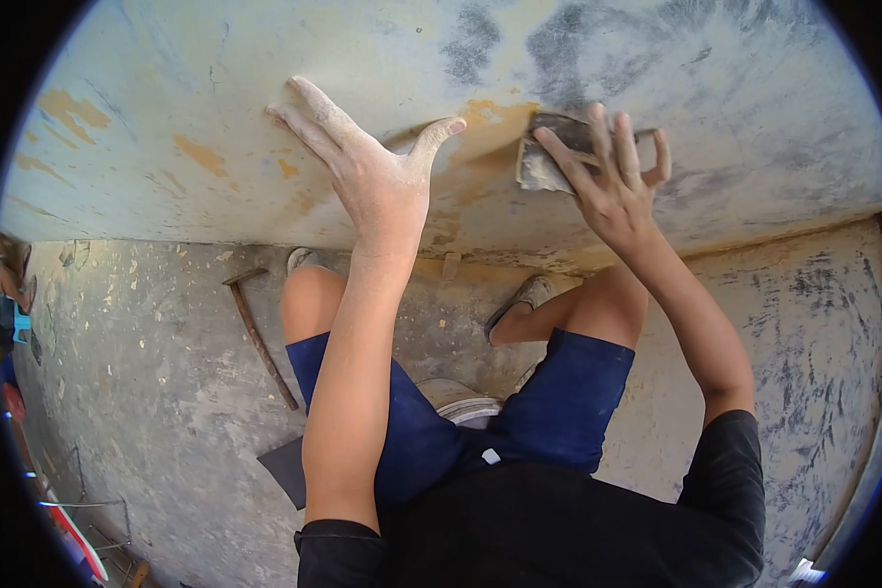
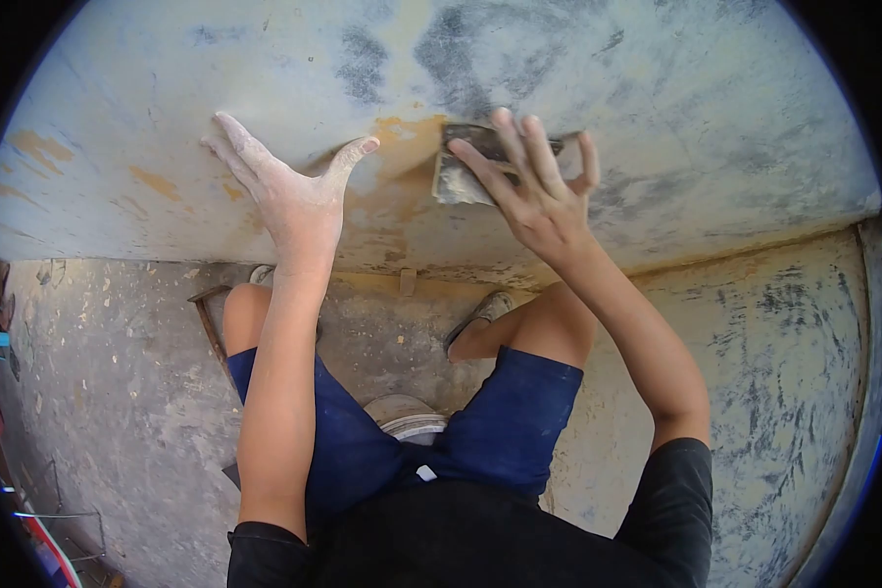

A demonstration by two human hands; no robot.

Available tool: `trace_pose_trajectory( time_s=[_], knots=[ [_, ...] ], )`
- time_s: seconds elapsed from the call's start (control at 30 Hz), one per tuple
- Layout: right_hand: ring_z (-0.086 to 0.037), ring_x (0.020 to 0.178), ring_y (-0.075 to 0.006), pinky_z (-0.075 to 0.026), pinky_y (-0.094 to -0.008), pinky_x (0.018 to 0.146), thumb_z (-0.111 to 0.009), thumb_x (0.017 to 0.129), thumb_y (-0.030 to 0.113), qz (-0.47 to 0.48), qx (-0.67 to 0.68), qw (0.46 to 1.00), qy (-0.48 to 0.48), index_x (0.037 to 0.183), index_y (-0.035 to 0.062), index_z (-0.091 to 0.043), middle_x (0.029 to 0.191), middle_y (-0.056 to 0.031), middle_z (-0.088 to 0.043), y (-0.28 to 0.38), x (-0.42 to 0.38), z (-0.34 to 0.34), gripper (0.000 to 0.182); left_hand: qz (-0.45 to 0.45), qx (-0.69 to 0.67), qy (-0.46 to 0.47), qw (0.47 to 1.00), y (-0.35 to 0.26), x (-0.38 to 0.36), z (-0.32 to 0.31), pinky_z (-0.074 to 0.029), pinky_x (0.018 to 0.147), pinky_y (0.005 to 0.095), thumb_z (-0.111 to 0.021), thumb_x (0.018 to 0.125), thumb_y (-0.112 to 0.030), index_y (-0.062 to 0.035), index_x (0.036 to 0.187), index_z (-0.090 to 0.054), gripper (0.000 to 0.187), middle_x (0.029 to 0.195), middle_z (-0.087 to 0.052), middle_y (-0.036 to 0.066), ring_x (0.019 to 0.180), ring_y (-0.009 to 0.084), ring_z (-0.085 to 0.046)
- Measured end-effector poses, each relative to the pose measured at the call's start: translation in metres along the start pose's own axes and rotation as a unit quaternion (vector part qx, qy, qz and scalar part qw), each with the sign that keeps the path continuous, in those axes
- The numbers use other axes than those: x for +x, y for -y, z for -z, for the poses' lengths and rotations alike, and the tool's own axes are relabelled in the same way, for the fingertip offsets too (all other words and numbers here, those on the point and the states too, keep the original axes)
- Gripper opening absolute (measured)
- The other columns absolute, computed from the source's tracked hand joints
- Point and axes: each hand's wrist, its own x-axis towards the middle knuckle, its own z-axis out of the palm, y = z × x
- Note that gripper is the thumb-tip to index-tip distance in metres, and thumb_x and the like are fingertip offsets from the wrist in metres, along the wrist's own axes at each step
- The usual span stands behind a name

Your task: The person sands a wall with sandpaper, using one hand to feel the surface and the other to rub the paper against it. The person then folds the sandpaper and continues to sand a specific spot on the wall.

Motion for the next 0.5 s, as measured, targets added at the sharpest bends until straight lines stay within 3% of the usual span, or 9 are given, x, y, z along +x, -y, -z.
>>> trace_pose_trajectory(
  time_s=[0.13,0.37,0.5],
  knots=[
    [-0.033,0.159,-0.0160,-0.006,-0.0572,0.131,-0.054,0.105,0.030,0.022,-0.001,1.000,-0.002,0.147,0.0511,-0.059,0.167,0.0021,-0.047,0.021,0.038,0.003,0.048,0.000,0.014,0.005,1.000,0.002,-0.001,-0.001,-0.029,0.124,0.0659,-0.096,0.069,-0.055,0.0075,0.166,0.004,0.153,0.164,0.006,0.048,0.156,0.0623,0.007],
    [-0.031,0.160,-0.0183,-0.004,-0.0579,0.130,-0.056,0.104,0.035,0.000,-0.011,1.000,0.006,0.150,0.0507,-0.057,0.169,0.0011,-0.045,-0.009,-0.001,0.005,0.048,-0.003,0.006,0.004,1.000,0.002,-0.002,-0.001,-0.028,0.125,0.0658,-0.097,0.068,-0.055,0.0069,0.166,0.004,0.154,0.164,0.009,0.048,0.156,0.0624,0.007],
    [-0.031,0.160,-0.0156,-0.003,-0.0583,0.130,-0.055,0.104,0.031,0.016,0.005,1.000,0.020,0.149,0.0485,-0.059,0.169,0.0025,-0.044,0.011,0.030,0.009,0.048,-0.009,0.020,0.003,1.000,0.005,-0.002,-0.002,-0.027,0.125,0.0662,-0.097,0.068,-0.055,0.0070,0.166,0.004,0.154,0.164,0.008,0.049,0.156,0.0626,0.006]
  ],
)
